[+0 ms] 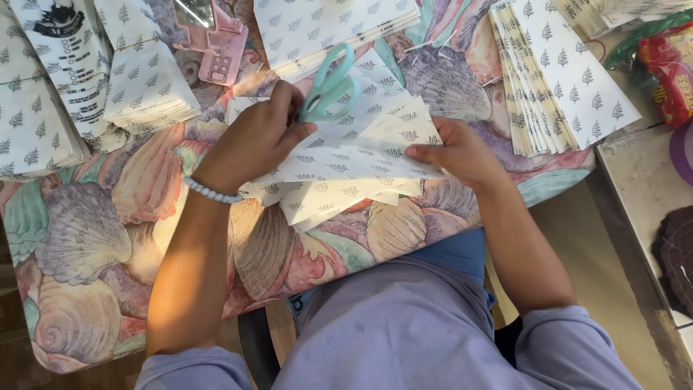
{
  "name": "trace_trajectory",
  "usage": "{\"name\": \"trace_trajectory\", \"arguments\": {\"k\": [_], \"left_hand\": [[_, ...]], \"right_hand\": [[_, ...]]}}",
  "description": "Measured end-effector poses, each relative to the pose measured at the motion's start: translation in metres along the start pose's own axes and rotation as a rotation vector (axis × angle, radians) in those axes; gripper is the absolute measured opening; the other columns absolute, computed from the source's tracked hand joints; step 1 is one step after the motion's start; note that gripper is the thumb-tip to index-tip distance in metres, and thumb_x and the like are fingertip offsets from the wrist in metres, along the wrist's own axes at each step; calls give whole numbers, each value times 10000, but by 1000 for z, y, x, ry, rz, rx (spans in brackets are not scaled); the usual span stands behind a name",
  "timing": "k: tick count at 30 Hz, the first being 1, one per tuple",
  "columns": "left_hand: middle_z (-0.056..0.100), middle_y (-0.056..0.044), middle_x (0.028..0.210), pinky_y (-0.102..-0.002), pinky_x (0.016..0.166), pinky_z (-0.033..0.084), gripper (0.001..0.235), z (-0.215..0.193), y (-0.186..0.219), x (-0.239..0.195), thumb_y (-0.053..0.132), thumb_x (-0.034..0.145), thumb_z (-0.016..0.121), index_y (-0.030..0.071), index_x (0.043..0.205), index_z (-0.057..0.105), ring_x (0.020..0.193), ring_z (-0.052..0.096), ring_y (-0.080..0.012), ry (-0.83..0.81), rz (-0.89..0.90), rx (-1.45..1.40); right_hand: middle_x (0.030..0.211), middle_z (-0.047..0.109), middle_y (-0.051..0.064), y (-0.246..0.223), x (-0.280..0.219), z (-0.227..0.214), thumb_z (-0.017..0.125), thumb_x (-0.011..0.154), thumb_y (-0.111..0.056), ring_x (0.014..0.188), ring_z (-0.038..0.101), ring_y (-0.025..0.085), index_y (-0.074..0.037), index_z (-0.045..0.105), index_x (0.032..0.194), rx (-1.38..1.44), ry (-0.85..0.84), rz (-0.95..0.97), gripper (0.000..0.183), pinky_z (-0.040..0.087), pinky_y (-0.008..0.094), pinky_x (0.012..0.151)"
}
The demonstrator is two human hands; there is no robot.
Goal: The person is folding and cutting stacks of printed paper sheets into smaller sections using scissors.
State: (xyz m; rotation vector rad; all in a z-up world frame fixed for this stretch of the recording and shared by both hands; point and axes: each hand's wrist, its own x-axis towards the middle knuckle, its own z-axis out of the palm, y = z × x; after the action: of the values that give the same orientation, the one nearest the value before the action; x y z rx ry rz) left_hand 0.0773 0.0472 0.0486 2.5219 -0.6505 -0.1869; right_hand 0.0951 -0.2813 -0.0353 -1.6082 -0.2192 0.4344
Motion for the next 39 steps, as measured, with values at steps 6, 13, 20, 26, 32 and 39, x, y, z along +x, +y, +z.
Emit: {"name": "trace_trajectory", "arguments": {"k": [6, 13, 20, 26, 32, 39], "left_hand": [[691, -309, 995, -599, 864, 525, 309, -17, 0, -30, 214, 1073, 497, -30, 1212, 367, 983, 709, -480, -131, -127, -129], [696, -313, 1031, -579, 802, 540, 313, 27, -23, -44, 270, 1100, 455, -1, 1221, 355, 927, 724, -483, -154, -91, -124], [699, -308, 965, -555, 785, 542, 278, 50, -36, -46, 237, 1112, 445, -6, 1218, 359, 893, 721, -485, -36, -10, -238], [677, -303, 985, -557, 823, 515, 348, 34, -31, -40, 320, 1121, 426, 0, 1241, 354, 939, 692, -497, 104, -76, -441], [679, -325, 982, -585, 834, 524, 364, 0, -31, -22, 257, 1083, 541, -46, 1229, 402, 940, 692, -515, 0, -19, -279], [658, -148, 1049, -365, 712, 538, 298, -45, 49, 1, 178, 1025, 639, 33, 1196, 443, 901, 661, -275, 48, 49, -65]], "right_hand": [[939, 759, 117, 6, 22, -13, 807, 856, -24, 778, 690, 173, 62, 720, 1111, -106, -69, -43, 282, 561, 303, 735], [834, 819, 170, -37, 20, -48, 848, 776, -42, 733, 753, 223, -7, 822, 926, -338, -499, -238, 156, 582, 362, 742], [904, 751, 167, -29, 58, -13, 845, 855, -228, 800, 699, 294, 20, 742, 1099, -554, -316, -92, 364, 542, 463, 779], [982, 778, 84, -10, 82, -3, 823, 858, -222, 781, 757, 275, -94, 739, 1227, -560, -128, 146, 400, 573, 389, 728], [995, 758, 153, 38, 101, -16, 822, 828, -235, 800, 733, 379, -52, 750, 1206, -562, -41, 176, 426, 572, 462, 692], [793, 472, -18, 35, 106, -3, 724, 817, -124, 727, 426, 121, -108, 564, 866, -600, -79, 84, 168, 326, 339, 639]]}}
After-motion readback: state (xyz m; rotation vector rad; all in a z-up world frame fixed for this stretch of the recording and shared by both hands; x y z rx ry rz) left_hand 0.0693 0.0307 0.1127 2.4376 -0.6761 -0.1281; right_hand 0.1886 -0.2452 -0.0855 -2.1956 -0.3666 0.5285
